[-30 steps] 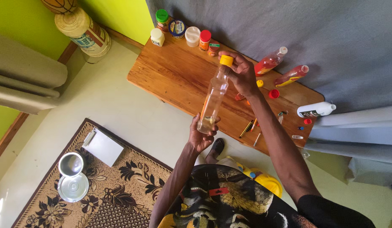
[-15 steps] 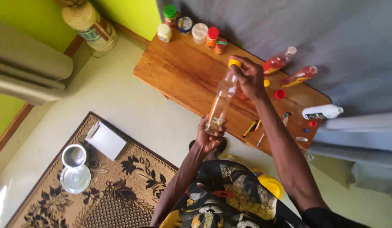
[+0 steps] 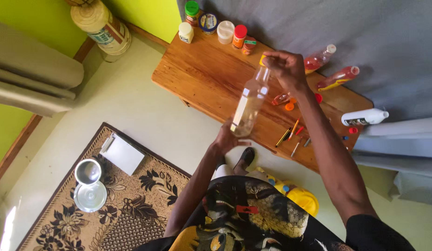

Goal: The person picks up various plastic bottles and containers from a wooden table, screws on their caps, and places them in a row. The person handles a white bottle, a clear bottle with yellow liquid, a red bottle, and a small orange bottle, securing each lid before arranging them.

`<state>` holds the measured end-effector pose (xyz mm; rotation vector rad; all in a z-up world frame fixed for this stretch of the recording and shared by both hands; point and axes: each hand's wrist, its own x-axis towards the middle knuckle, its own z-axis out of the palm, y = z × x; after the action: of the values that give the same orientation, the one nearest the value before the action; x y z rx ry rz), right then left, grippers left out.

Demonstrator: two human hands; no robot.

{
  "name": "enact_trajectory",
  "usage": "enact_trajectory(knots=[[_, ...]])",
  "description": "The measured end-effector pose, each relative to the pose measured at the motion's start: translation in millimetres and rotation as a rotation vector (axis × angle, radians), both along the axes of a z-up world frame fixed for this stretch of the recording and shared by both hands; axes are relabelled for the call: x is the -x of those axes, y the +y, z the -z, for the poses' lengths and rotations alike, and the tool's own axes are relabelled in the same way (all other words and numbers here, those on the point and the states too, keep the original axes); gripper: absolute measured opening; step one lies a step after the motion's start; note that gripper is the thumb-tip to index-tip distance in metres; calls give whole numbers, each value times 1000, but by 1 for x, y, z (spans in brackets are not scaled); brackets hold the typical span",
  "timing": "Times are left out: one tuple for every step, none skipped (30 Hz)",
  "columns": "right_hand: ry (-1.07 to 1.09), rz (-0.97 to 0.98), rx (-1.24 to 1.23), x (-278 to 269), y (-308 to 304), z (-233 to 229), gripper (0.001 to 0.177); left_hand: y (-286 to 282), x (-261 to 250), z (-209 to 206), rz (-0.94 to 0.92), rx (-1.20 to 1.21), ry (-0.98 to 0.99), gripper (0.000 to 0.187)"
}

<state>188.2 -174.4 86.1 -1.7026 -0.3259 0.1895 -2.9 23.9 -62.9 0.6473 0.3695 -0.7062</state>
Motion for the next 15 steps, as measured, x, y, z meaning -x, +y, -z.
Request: enact_trajectory(knots=[[-31, 5, 10, -4, 2, 0, 26, 3, -5, -3, 2, 50, -62, 78], [-23, 7, -16, -7, 2, -1, 28, 7, -9, -5, 4, 99, -125, 79], [-18, 7, -42, -10, 1, -3, 29, 12, -15, -8, 4, 149, -189, 80], [-13, 7, -68, -13, -1, -5, 30, 16, -21, -11, 10, 77, -258, 76], [-5, -23, -94, -13, -4, -6, 32, 19, -26, -14, 16, 5, -321, 75], [2, -53, -120, -14, -9, -10, 35, 22, -30, -16, 23, -66, -385, 76], [7, -83, -146, -17, -13, -13, 37, 25, -37, -18, 32, -122, -404, 75], [-16, -90, -108, -19, -14, -14, 37, 27, -43, -21, 40, -178, -424, 75], [-40, -94, -70, -21, -16, -16, 38, 28, -49, -22, 51, -234, -445, 74], [-64, -99, -31, -22, -17, -18, 39, 28, -53, -23, 48, -284, -471, 74], [-59, -109, -23, -26, -18, -22, 42, 27, -63, -24, 45, -333, -504, 74], [-55, -120, -15, -29, -17, -25, 45, 26, -73, -23, 42, -381, -538, 74], [-45, -130, -6, -30, -18, -26, 49, 23, -80, -21, 52, -442, -540, 74], [-86, -127, 43, -32, -19, -28, 50, 21, -89, -16, 62, -503, -541, 74], [-127, -126, 93, -35, -20, -30, 50, 18, -98, -11, 68, -563, -543, 74]])
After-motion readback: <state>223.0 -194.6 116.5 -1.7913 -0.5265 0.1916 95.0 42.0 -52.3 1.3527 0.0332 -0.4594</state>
